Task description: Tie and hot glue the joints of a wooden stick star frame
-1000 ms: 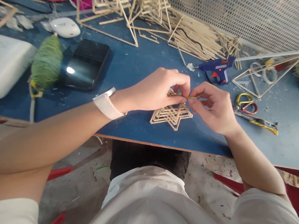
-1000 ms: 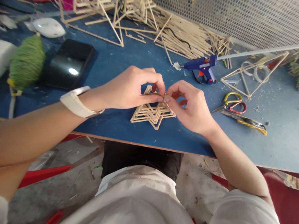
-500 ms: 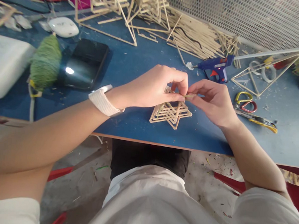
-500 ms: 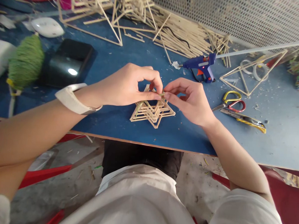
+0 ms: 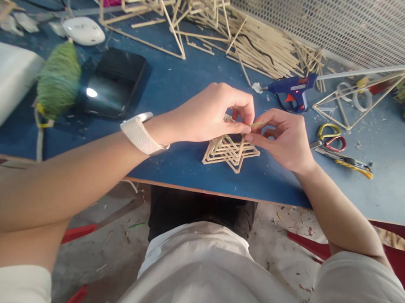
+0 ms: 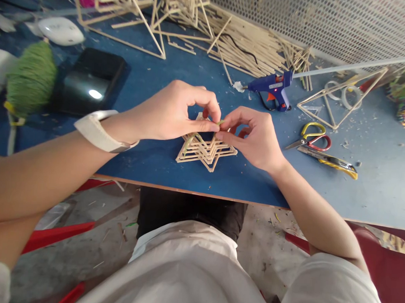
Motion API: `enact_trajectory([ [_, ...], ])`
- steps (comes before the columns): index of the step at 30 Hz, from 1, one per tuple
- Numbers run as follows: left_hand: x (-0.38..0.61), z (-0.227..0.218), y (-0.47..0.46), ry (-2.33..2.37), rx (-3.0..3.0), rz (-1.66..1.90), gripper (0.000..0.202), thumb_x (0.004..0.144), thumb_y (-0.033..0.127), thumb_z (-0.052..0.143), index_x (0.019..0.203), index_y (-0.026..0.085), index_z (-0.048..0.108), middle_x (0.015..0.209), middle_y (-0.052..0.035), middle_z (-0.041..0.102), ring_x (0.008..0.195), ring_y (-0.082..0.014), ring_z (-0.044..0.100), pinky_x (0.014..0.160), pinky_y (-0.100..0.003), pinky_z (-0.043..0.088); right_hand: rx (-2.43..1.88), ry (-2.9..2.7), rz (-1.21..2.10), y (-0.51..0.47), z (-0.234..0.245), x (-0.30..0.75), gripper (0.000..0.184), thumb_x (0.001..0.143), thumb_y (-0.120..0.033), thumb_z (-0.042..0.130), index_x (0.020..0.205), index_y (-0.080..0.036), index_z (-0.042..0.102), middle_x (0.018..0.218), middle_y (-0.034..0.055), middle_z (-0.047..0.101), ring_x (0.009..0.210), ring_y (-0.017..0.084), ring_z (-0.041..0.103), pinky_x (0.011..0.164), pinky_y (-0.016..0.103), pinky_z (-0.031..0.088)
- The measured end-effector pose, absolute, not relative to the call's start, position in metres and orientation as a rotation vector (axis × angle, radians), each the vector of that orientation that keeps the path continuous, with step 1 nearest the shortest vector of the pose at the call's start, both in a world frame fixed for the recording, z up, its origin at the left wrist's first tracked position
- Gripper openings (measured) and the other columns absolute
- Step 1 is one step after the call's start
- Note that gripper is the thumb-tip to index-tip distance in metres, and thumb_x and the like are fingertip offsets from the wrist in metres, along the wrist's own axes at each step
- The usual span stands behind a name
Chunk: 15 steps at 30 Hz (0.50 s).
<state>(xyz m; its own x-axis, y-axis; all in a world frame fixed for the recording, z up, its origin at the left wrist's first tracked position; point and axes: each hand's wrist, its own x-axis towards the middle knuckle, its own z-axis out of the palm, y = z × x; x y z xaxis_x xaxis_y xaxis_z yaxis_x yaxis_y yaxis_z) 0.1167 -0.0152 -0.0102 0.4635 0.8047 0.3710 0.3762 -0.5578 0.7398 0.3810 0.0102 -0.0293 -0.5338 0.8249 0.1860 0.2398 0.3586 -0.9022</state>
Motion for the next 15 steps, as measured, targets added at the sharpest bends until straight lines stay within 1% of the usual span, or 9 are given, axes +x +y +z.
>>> enact_trajectory([
  [5,0.118,-0.008,-0.017,1.012,2.115,0.976,0.018,0.102,0.038,0.085,0.095,0.022,0.084,0.096,-0.0054,0.086,0.087,-0.0192,0.075,0.088,-0.034,0.059,-0.941,-1.980,1.037,0.000,-0.024,0.376,0.035,0.085,-0.049,0.108,0.095,-0.027,0.082,0.094,0.0017,0.083,0.079,0.019,0.073,0.060,0.036,0.052],
  [8,0.118,-0.008,-0.017,1.010,2.102,0.989,0.019,0.101,0.039,0.086,0.093,0.022,0.084,0.095,-0.0049,0.087,0.084,-0.0192,0.074,0.087,-0.035,0.060,-0.957,-1.960,0.978,-0.005,-0.024,0.373,0.034,0.087,-0.045,0.107,0.094,-0.027,0.079,0.091,0.0015,0.082,0.078,0.019,0.072,0.059,0.036,0.050],
  [13,0.118,-0.008,-0.018,1.027,2.122,0.996,0.023,0.102,0.044,0.083,0.093,0.022,0.082,0.095,-0.0055,0.086,0.084,-0.0201,0.074,0.087,-0.037,0.060,-0.935,-1.937,1.023,-0.006,-0.028,0.371,0.032,0.088,-0.036,0.105,0.096,-0.028,0.075,0.094,0.0008,0.081,0.078,0.019,0.071,0.063,0.038,0.052],
  [15,0.118,-0.008,-0.018,1.033,2.125,0.993,0.023,0.102,0.044,0.083,0.094,0.023,0.082,0.095,-0.0054,0.085,0.084,-0.0204,0.074,0.087,-0.037,0.060,-0.931,-1.938,1.042,-0.004,-0.028,0.372,0.031,0.088,-0.035,0.105,0.097,-0.028,0.075,0.094,0.0005,0.081,0.079,0.019,0.071,0.065,0.038,0.054],
])
